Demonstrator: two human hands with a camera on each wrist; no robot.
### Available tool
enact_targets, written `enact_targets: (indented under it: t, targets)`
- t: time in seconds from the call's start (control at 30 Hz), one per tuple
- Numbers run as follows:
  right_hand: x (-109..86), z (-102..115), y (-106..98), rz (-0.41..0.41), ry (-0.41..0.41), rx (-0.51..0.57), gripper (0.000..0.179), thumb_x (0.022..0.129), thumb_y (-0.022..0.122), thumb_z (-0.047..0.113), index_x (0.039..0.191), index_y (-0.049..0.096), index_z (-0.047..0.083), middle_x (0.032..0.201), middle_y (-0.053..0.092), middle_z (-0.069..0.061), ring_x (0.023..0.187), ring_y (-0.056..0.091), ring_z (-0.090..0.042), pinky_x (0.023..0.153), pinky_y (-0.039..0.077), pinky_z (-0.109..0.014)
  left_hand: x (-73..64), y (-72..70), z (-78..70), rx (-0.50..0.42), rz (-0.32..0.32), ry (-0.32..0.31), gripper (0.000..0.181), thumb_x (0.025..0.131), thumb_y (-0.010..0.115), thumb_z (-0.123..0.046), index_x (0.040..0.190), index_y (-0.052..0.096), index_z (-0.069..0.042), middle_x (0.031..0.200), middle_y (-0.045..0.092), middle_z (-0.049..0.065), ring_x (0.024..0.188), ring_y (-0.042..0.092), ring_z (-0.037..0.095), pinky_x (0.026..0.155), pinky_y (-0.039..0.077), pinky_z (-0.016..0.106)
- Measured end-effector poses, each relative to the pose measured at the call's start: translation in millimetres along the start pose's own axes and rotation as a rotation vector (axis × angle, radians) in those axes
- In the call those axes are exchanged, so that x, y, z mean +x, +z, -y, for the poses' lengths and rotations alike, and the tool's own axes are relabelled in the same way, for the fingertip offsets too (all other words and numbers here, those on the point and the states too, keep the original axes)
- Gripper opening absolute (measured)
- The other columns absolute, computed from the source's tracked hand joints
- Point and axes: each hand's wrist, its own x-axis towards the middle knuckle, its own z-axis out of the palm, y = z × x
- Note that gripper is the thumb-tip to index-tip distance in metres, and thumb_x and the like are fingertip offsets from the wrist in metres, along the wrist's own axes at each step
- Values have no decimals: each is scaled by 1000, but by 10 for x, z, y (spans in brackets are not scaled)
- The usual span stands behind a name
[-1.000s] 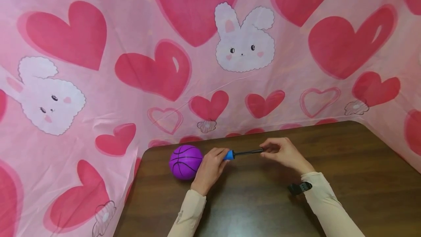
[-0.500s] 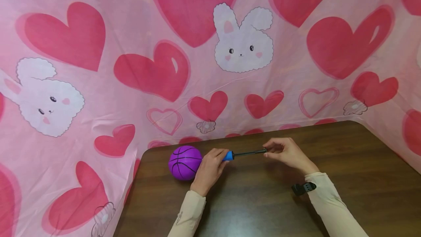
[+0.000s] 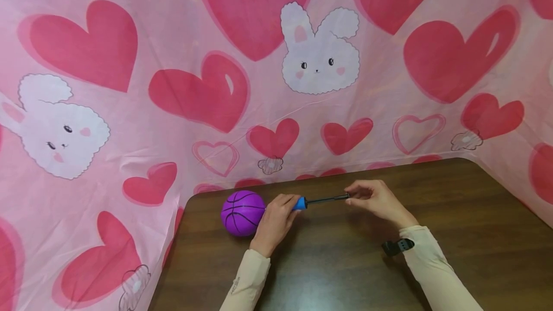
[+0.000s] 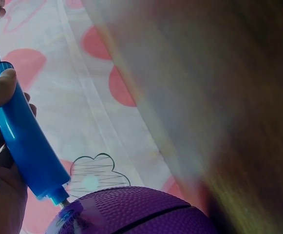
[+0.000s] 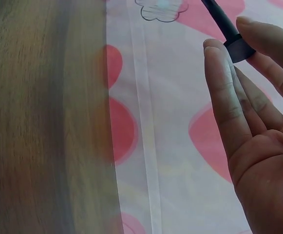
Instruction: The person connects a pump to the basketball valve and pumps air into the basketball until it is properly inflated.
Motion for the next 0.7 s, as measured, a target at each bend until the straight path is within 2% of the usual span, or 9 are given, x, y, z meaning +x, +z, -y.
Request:
enact_targets:
  t: [0.23,0.37,0.7]
  targets:
    - [70,8,166,13,7,14,23,88,84,14,110,78,10,101,79,-10,82,73,-8,78,61,-21,3,2,0,21,-13,24,33,95,78,-18,126,72,-10,120,74,2,110,70,17,97,60,32]
    - [133,5,317,15,13,45,22,88,84,14,108,79,11,102,79,-10,82,73,-10,79,61,-21,2,3,3,47,-31,34,33,93,80,-15,124,73,-9,118,75,2,109,70,17,97,60,32]
    - [326,74,728,12,-20,78,21,86,86,13,106,80,11,103,79,-8,81,74,-9,80,62,-22,15,18,-16,84,-15,22,35,91,81,-15,125,73,-9,119,75,2,109,70,18,97,60,32]
